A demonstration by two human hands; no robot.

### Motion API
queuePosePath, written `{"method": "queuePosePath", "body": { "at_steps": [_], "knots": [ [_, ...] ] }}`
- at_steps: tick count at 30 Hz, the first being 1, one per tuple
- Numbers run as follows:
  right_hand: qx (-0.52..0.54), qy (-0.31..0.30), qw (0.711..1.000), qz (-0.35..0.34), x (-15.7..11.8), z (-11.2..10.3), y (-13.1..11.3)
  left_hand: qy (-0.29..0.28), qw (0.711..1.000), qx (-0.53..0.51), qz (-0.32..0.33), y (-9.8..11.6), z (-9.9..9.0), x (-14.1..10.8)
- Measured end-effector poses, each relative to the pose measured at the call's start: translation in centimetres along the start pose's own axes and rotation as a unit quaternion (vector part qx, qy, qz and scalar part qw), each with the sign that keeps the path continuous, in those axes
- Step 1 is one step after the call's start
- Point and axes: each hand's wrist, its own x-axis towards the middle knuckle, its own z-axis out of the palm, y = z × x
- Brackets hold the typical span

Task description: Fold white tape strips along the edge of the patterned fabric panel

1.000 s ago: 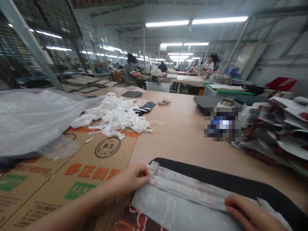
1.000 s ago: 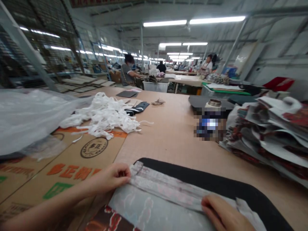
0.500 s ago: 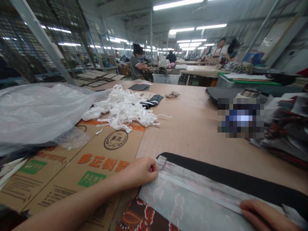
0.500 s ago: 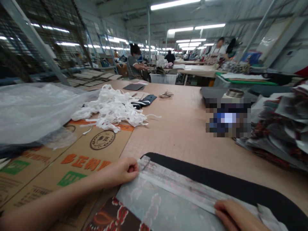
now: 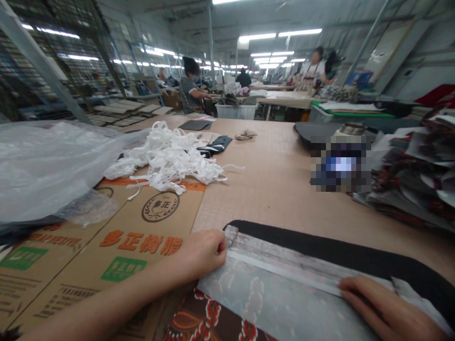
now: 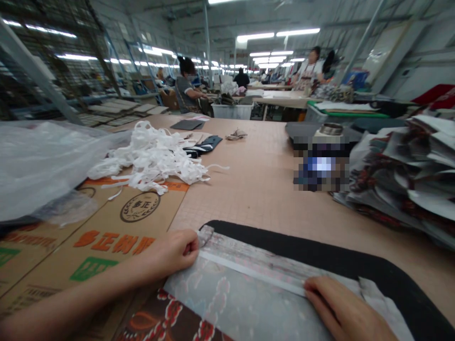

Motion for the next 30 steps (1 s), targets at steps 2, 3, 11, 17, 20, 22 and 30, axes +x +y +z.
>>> {"method": "queuePosePath", "body": {
  "at_steps": [2, 3, 11, 17, 20, 22, 30],
  "knots": [
    [0.004, -0.023, 1.0, 0.008, 0.3, -0.9, -1.3, 0.028, 0.994, 0.093, 0.047, 0.9, 0.0, -0.5],
    [0.006, -0.031, 0.999, 0.012, 0.5, -1.3, -2.0, 0.033, 0.987, 0.139, 0.08, 1.3, 0.1, -0.8],
    [-0.007, -0.05, 0.998, 0.037, 0.6, -2.1, -4.2, 0.065, 0.92, 0.323, 0.213, 1.1, 2.8, -2.8],
    [-0.02, -0.05, 0.998, 0.041, 0.6, -2.0, -4.4, 0.046, 0.911, 0.338, 0.234, 1.3, 2.9, -3.2],
    [-0.011, -0.047, 0.998, 0.04, 0.7, -2.1, -4.6, 0.041, 0.911, 0.323, 0.255, 1.3, 2.4, -2.6],
    [0.006, -0.045, 0.998, 0.047, 0.7, -2.4, -4.8, 0.046, 0.915, 0.284, 0.284, 1.0, 2.4, -2.0],
    [0.013, -0.046, 0.997, 0.06, 0.8, -2.4, -5.0, 0.034, 0.92, 0.21, 0.33, -0.3, 3.7, -0.5]
  ]
}}
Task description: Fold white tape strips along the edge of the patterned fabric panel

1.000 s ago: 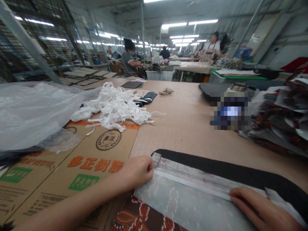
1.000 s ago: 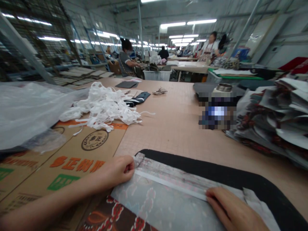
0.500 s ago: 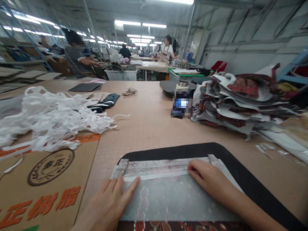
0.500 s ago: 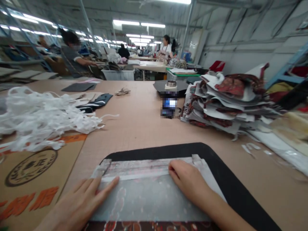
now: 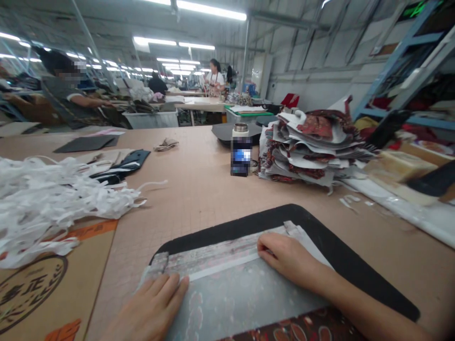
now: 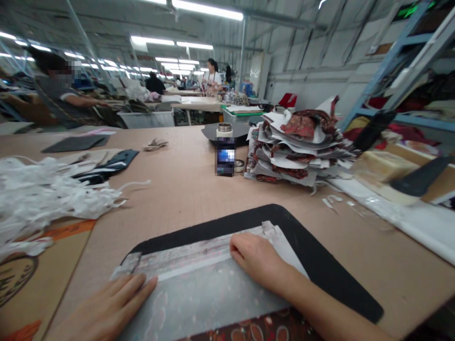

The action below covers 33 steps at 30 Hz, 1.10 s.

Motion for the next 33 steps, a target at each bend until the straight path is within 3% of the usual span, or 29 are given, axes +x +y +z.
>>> {"method": "queuePosePath", "body": {
  "at_steps": [4, 8, 13, 15, 20, 24, 33],
  "knots": [
    [-0.044, 0.009, 0.999, -0.009, 0.2, 0.5, 0.2, -0.066, 0.998, -0.01, -0.009, 0.7, -2.2, 1.3],
    [-0.053, 0.001, 0.999, -0.013, 0.2, 0.7, 0.2, -0.148, 0.988, 0.032, -0.004, 2.4, -4.6, 4.8],
    [-0.061, 0.018, 0.998, 0.001, 0.0, 0.4, 0.4, -0.052, 0.991, -0.013, 0.123, 5.7, -3.5, 9.9],
    [-0.049, 0.02, 0.998, 0.017, -0.3, -0.3, 1.2, -0.035, 0.989, -0.023, 0.14, 6.7, -2.6, 11.3],
    [0.032, 0.027, 0.996, 0.078, -2.0, -2.5, 5.3, -0.083, 0.987, -0.032, 0.131, 7.5, -2.5, 13.1],
    [0.116, 0.077, 0.983, 0.118, -3.2, -2.5, 8.0, -0.125, 0.986, -0.039, 0.106, 8.0, -3.2, 13.9],
    [0.111, 0.112, 0.978, 0.138, -3.1, -1.6, 8.4, -0.081, 0.989, -0.001, 0.127, 8.5, -2.3, 14.4]
  ]
}}
